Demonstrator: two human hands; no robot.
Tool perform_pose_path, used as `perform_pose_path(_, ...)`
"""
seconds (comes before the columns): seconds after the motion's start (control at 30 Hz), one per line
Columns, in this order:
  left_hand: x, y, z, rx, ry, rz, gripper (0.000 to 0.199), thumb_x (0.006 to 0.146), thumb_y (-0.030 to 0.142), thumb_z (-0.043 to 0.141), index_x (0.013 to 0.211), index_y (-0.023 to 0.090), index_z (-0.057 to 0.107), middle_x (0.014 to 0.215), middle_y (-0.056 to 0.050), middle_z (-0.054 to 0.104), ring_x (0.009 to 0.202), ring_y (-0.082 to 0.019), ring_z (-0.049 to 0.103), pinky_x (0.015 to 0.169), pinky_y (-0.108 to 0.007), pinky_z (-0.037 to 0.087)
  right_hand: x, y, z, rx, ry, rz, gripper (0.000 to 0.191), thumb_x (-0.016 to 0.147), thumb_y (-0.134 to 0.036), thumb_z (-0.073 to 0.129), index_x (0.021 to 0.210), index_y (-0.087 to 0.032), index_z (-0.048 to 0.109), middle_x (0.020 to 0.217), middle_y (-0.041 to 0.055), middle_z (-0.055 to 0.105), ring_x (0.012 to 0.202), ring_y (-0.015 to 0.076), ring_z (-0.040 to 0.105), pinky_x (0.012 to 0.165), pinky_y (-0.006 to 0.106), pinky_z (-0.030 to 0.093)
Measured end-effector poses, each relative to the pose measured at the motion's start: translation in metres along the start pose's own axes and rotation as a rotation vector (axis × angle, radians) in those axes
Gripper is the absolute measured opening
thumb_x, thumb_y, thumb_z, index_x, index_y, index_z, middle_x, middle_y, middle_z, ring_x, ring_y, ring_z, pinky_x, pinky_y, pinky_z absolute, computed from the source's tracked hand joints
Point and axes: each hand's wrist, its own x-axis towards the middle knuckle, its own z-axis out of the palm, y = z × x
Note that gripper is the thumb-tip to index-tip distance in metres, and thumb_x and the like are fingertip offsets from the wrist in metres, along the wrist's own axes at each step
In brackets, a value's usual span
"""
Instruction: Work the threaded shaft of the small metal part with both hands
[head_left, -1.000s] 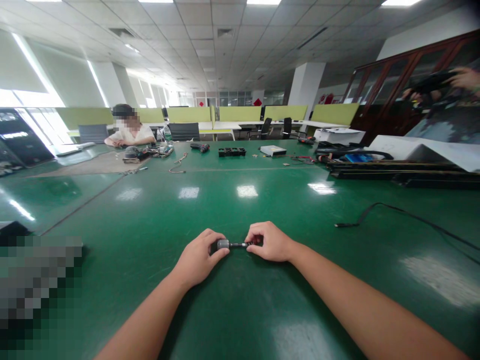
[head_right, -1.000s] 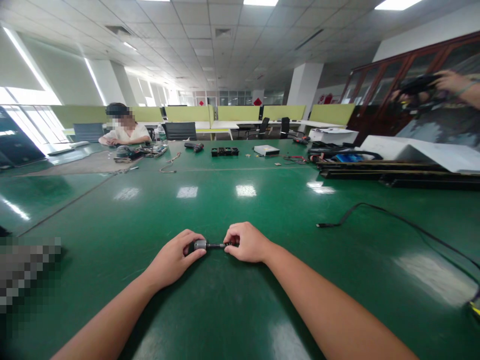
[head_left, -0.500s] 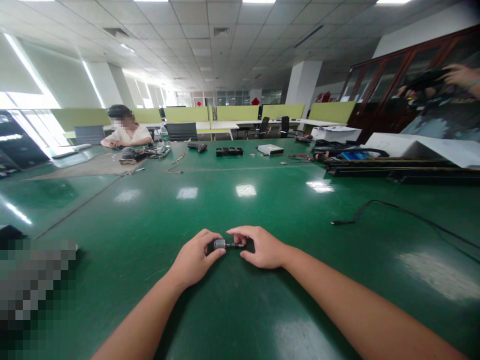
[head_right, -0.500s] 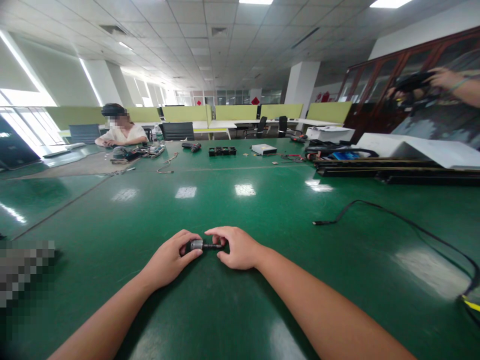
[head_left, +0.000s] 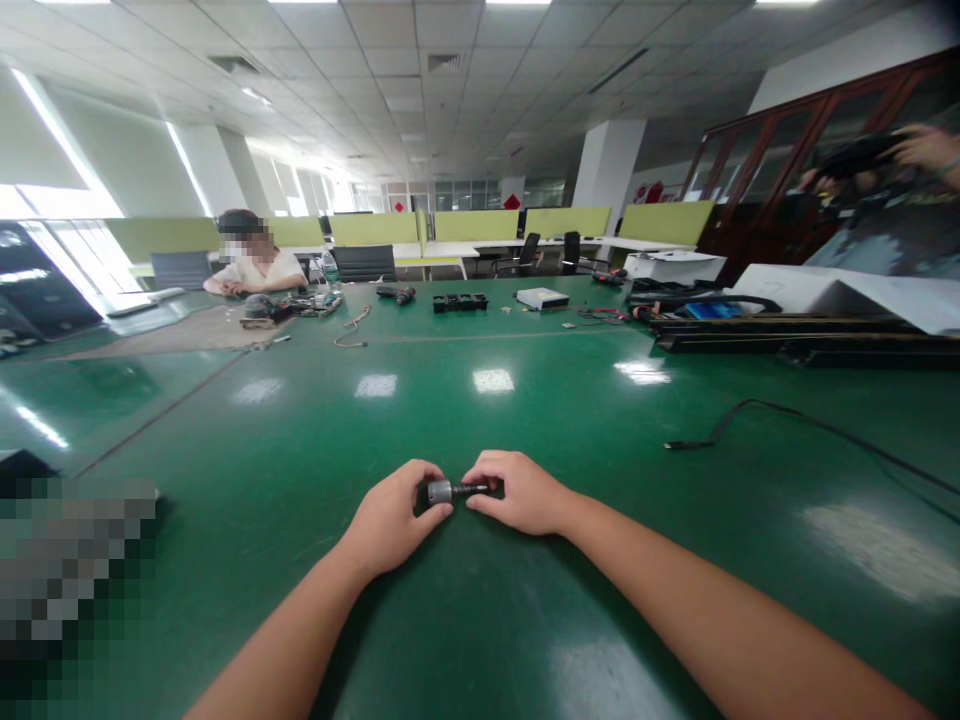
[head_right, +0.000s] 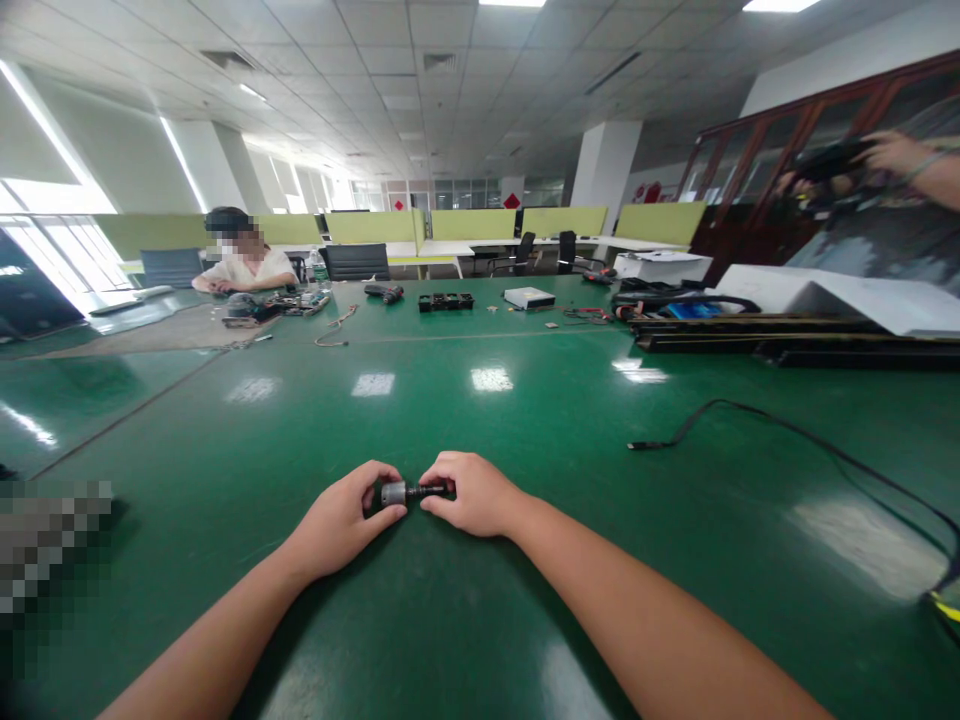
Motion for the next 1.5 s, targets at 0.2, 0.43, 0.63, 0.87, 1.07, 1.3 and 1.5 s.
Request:
perform_pose_path(0.2, -0.0004, 0.0001, 0.0001, -0.015, 0.007, -0.024, 0.032, 0.086, 0.041, 0.061, 0.112, 0.023, 0.062, 0.096, -0.003, 0.067, 0.079, -0.02, 0.061, 0.074, -0.031, 0.046, 0.0005, 0.0027, 0.0042, -0.027, -0.007, -0.004, 0.009, 0.081, -0.022, 0.07, 0.088, -0.018, 0.073, 0.076, 0.0011, 0.062, 0.071, 0.0134, 0.056, 0.066, 0.024, 0.042)
perform_pose_path(0.43, 0.0036, -0.0046, 0.0009, -0.073, 0.006, 0.029, 0.03, 0.094, 0.042, 0.049, 0.107, 0.024, 0.07, 0.097, -0.004, 0.067, 0.082, -0.019, 0.061, 0.077, -0.029, 0.047, 0.0007, 0.0007, 0.0024, -0.059, -0.02, -0.034, 0.012, 0.087, -0.027, 0.064, 0.092, -0.019, 0.073, 0.079, 0.002, 0.064, 0.073, 0.0137, 0.057, 0.069, 0.025, 0.042)
perform_pose_path(0.63, 0.0027, -0.0035, 0.0001, -0.067, 0.003, 0.028, 0.029, 0.094, 0.041, 0.05, 0.108, 0.023, 0.068, 0.096, -0.003, 0.066, 0.08, -0.018, 0.06, 0.075, -0.029, 0.046, 0.0007, 0.0025, 0.0037, -0.066, -0.022, -0.04, 0.016, 0.092, -0.028, 0.059, 0.093, -0.019, 0.072, 0.08, 0.0026, 0.064, 0.074, 0.0139, 0.058, 0.07, 0.026, 0.041)
perform_pose_path(0.87, 0.0027, -0.0026, 0.0005, -0.056, 0.001, 0.014, 0.029, 0.093, 0.041, 0.05, 0.108, 0.023, 0.068, 0.093, -0.004, 0.066, 0.077, -0.018, 0.058, 0.072, -0.029, 0.046, 0.0005, -0.0007, 0.0026, -0.038, -0.029, 0.004, 0.013, 0.089, -0.027, 0.061, 0.091, -0.018, 0.071, 0.079, 0.0018, 0.062, 0.072, 0.0131, 0.056, 0.066, 0.025, 0.041)
perform_pose_path(1.07, 0.0029, -0.0012, 0.0006, -0.052, 0.004, 0.016, 0.028, 0.093, 0.042, 0.05, 0.104, 0.023, 0.068, 0.092, -0.002, 0.065, 0.076, -0.017, 0.058, 0.069, -0.028, 0.044, -0.0004, -0.0017, 0.002, -0.084, -0.033, -0.029, 0.021, 0.082, -0.028, 0.069, 0.101, -0.019, 0.069, 0.088, 0.0037, 0.063, 0.079, 0.0159, 0.058, 0.072, 0.027, 0.043)
perform_pose_path(1.3, 0.0018, 0.0009, -0.0013, -0.049, -0.004, 0.025, 0.024, 0.089, 0.039, 0.057, 0.106, 0.024, 0.066, 0.094, -0.001, 0.067, 0.076, -0.017, 0.058, 0.069, -0.027, 0.043, 0.0014, -0.0012, 0.004, -0.058, -0.024, -0.014, 0.014, 0.083, -0.021, 0.067, 0.097, -0.019, 0.068, 0.084, 0.0018, 0.064, 0.074, 0.014, 0.057, 0.069, 0.025, 0.041)
perform_pose_path(1.5, 0.0026, 0.0, -0.0012, -0.056, -0.004, 0.031, 0.025, 0.087, 0.039, 0.06, 0.105, 0.024, 0.067, 0.091, -0.001, 0.066, 0.073, -0.017, 0.056, 0.066, -0.027, 0.042, 0.002, -0.0034, 0.0022, -0.081, -0.045, -0.026, 0.01, 0.087, -0.024, 0.064, 0.095, -0.019, 0.069, 0.083, 0.0015, 0.064, 0.074, 0.0137, 0.057, 0.07, 0.026, 0.041)
